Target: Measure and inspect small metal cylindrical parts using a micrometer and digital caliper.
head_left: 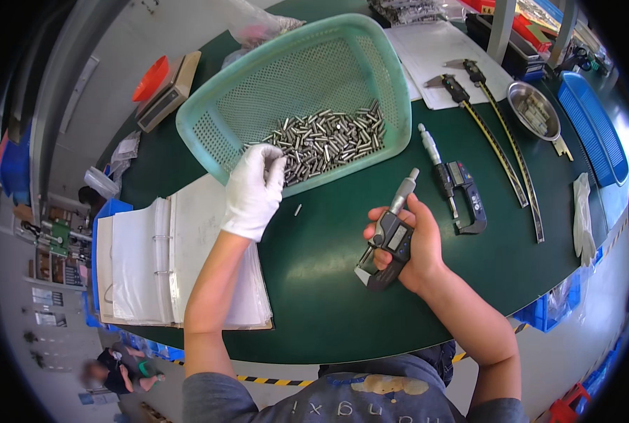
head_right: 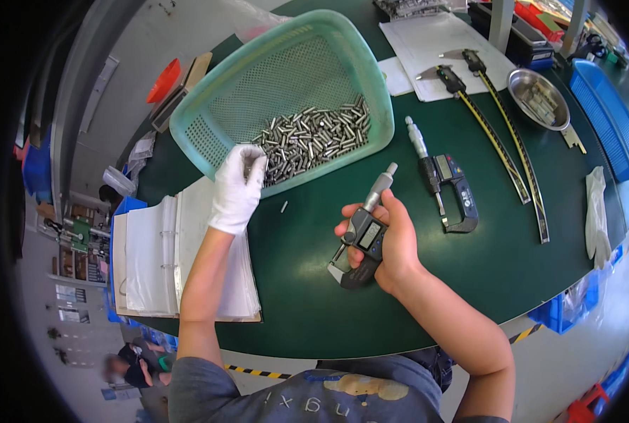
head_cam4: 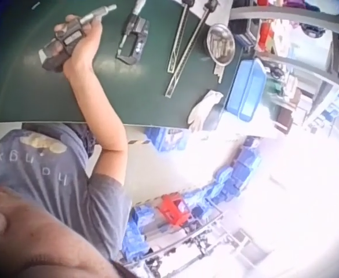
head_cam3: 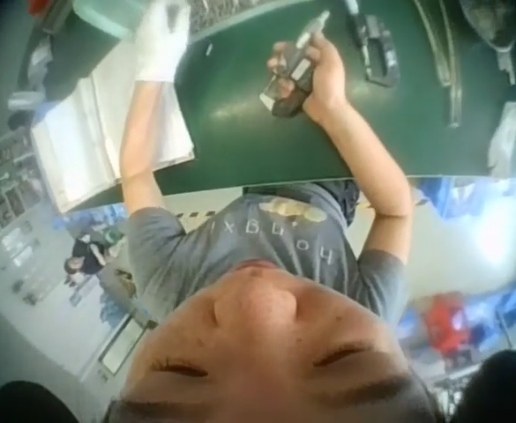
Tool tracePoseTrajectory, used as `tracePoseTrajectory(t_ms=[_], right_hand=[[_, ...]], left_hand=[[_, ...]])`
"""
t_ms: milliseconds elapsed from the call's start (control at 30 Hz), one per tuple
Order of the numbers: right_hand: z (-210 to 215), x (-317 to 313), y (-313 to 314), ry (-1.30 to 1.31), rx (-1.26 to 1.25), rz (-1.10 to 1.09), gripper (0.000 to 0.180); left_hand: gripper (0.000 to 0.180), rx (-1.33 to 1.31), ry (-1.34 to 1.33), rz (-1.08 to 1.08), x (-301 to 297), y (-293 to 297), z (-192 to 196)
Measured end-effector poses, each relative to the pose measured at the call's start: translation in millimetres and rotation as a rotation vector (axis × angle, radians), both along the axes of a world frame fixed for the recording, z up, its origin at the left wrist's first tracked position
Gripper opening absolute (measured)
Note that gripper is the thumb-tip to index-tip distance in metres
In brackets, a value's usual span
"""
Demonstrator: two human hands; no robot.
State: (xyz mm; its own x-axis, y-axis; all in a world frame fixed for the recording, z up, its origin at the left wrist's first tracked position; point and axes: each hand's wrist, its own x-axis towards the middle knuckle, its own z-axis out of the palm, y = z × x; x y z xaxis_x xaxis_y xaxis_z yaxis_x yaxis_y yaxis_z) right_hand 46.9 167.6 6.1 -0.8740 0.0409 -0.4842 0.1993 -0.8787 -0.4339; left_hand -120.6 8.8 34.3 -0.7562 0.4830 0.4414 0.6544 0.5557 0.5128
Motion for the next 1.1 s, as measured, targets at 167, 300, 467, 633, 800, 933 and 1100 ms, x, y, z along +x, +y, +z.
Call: tracePoseTrajectory(t_ms=[167,300,467,633,800,933,1100], right_hand=[[0,-1,-1,-0.021,0.012,0.015,0.052],[0,1,-2,-0.014,0.025,0.030,0.050],[-2,0,-2,0.003,0.013,0.024,0.050],[-1,-1,-1,0.000,0.012,0.022,0.050],[-3,-4,-3,-0.005,0.032,0.026,0.050],[0,1,-4,-0.014,0.013,0.019,0.051],[-3,2,-1,0.020,0.008,0.017,0.054]], left_hand=[[0.009,-0.183,-0.024,-0.173,29,-31,-20],[0.010,-0.258,-0.163,-0.171,46,-29,-23],[0.011,-0.404,0.077,-0.248,45,-25,-31],[0.010,-0.529,0.126,-0.251,40,-20,-29],[0.007,-0.381,0.298,-0.180,6,-19,-4],[0.012,-0.171,0.152,0.097,-16,-13,30],[0.021,0.283,-0.772,-0.195,21,-4,6]])
